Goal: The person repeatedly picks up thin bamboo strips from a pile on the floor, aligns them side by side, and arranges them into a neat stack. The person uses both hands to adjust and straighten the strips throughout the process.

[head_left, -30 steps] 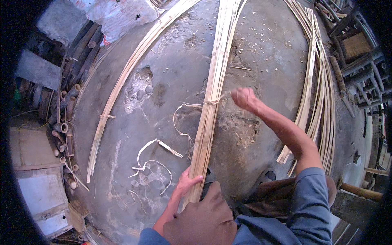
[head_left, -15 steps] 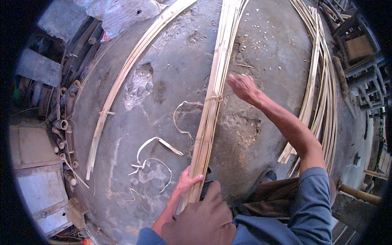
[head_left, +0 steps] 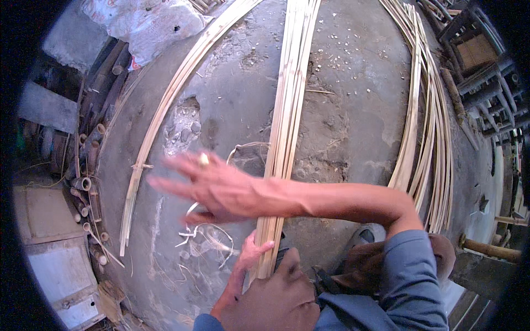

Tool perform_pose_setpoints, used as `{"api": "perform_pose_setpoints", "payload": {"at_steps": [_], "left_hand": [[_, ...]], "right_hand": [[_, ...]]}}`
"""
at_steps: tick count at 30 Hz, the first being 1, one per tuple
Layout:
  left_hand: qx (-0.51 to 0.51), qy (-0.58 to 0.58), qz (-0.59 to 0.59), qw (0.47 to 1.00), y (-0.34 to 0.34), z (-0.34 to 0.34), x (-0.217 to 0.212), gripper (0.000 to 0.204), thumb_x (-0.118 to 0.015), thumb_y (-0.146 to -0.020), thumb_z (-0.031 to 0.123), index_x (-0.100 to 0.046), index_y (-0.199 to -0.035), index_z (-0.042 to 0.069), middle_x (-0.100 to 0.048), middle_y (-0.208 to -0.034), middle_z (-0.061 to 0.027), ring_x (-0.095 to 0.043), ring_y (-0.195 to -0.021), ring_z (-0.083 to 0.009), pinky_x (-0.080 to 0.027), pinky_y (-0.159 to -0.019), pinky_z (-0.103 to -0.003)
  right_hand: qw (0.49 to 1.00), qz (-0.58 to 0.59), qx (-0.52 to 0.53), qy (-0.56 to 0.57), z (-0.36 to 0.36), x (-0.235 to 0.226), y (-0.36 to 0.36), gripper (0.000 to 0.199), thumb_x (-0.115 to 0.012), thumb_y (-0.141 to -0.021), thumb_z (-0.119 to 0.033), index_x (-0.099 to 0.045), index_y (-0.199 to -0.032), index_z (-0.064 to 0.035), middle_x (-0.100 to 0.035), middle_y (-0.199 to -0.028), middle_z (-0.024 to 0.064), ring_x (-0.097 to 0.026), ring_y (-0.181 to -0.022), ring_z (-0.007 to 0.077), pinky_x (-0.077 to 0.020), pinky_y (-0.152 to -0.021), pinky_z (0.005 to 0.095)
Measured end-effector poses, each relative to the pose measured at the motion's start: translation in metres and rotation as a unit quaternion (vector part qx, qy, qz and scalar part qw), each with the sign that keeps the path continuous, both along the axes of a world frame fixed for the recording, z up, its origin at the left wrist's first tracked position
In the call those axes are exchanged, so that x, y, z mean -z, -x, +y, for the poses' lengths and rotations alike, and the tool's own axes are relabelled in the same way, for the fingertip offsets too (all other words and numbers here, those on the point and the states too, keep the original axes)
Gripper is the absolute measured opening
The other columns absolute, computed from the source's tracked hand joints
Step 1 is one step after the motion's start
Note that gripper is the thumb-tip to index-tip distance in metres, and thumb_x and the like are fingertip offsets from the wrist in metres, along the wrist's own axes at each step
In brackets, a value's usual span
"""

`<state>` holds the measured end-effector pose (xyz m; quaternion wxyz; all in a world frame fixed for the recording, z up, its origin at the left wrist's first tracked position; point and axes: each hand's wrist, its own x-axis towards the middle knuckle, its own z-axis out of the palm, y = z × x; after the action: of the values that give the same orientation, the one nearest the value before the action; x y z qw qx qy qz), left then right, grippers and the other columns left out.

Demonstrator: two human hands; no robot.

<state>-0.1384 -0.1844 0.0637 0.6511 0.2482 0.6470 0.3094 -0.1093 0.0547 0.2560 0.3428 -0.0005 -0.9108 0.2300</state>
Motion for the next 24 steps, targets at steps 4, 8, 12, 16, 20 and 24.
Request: {"api": "perform_pose_setpoints", "payload": {"at_steps": [4,8,12,16,20,24], "left_hand": [[-0.051,-0.039,-0.03,0.997,-0.001,-0.007,0.007,0.063,-0.082,-0.077,0.034,-0.057,-0.123,-0.001,-0.067,-0.112,-0.0104,-0.063,-0.103,-0.0171,-0.049,-0.092,-0.034],[-0.024,-0.025,0.006,0.999,-0.004,0.002,-0.003,0.062,-0.081,-0.077,0.033,-0.057,-0.123,0.0,-0.066,-0.111,-0.011,-0.064,-0.098,-0.018,-0.052,-0.088,-0.034],[-0.048,-0.025,-0.064,0.996,-0.001,-0.001,0.001,0.059,-0.08,-0.078,0.027,-0.056,-0.125,-0.001,-0.067,-0.11,-0.011,-0.065,-0.096,-0.0179,-0.053,-0.086,-0.033],[-0.04,-0.001,-0.046,0.998,0.007,0.0,-0.026,0.057,-0.078,-0.079,0.02,-0.054,-0.127,-0.001,-0.066,-0.11,-0.0106,-0.065,-0.095,-0.0183,-0.053,-0.087,-0.033],[-0.041,0.005,-0.081,0.996,0.011,0.009,-0.065,0.058,-0.078,-0.078,0.019,-0.054,-0.126,-0.001,-0.066,-0.109,-0.0117,-0.065,-0.095,-0.0181,-0.052,-0.088,-0.032],[0.016,-0.067,0.122,0.99,0.011,0.001,-0.052,0.064,-0.082,-0.075,0.025,-0.053,-0.125,-0.002,-0.066,-0.107,-0.0147,-0.065,-0.095,-0.0189,-0.053,-0.086,-0.033]], "right_hand": [[0.961,0.059,0.242,0.117,0.074,0.023,-0.007,0.056,-0.065,-0.093,-0.027,-0.045,-0.14,-0.0044,-0.049,-0.134,0.0237,-0.05,-0.125,0.0392,-0.0431,-0.104,0.0443],[0.846,-0.015,0.485,0.22,0.088,0.186,-0.101,0.045,-0.064,-0.094,-0.033,-0.055,-0.116,0.0061,-0.059,-0.106,0.0256,-0.059,-0.095,0.0342,-0.0482,-0.081,0.0441],[0.639,-0.029,0.37,0.674,0.02,0.276,-0.11,0.047,-0.054,-0.1,-0.045,-0.06,-0.11,0.0005,-0.064,-0.093,0.0065,-0.058,-0.085,0.0135,-0.0497,-0.078,0.0332],[0.596,0.06,0.273,0.752,-0.01,0.273,-0.081,0.053,-0.049,-0.101,-0.05,-0.059,-0.119,-0.0012,-0.065,-0.104,0.0029,-0.058,-0.093,0.0117,-0.0491,-0.084,0.0302],[0.474,0.193,0.103,0.853,-0.016,0.247,-0.081,0.065,-0.053,-0.094,-0.061,-0.058,-0.123,-0.0038,-0.067,-0.112,0.0096,-0.066,-0.094,0.0175,-0.0575,-0.08,0.0369],[0.411,0.193,0.003,0.891,-0.023,0.199,-0.067,0.07,-0.061,-0.09,-0.06,-0.049,-0.129,-0.0042,-0.067,-0.114,0.0143,-0.069,-0.091,0.0221,-0.061,-0.077,0.04]]}}
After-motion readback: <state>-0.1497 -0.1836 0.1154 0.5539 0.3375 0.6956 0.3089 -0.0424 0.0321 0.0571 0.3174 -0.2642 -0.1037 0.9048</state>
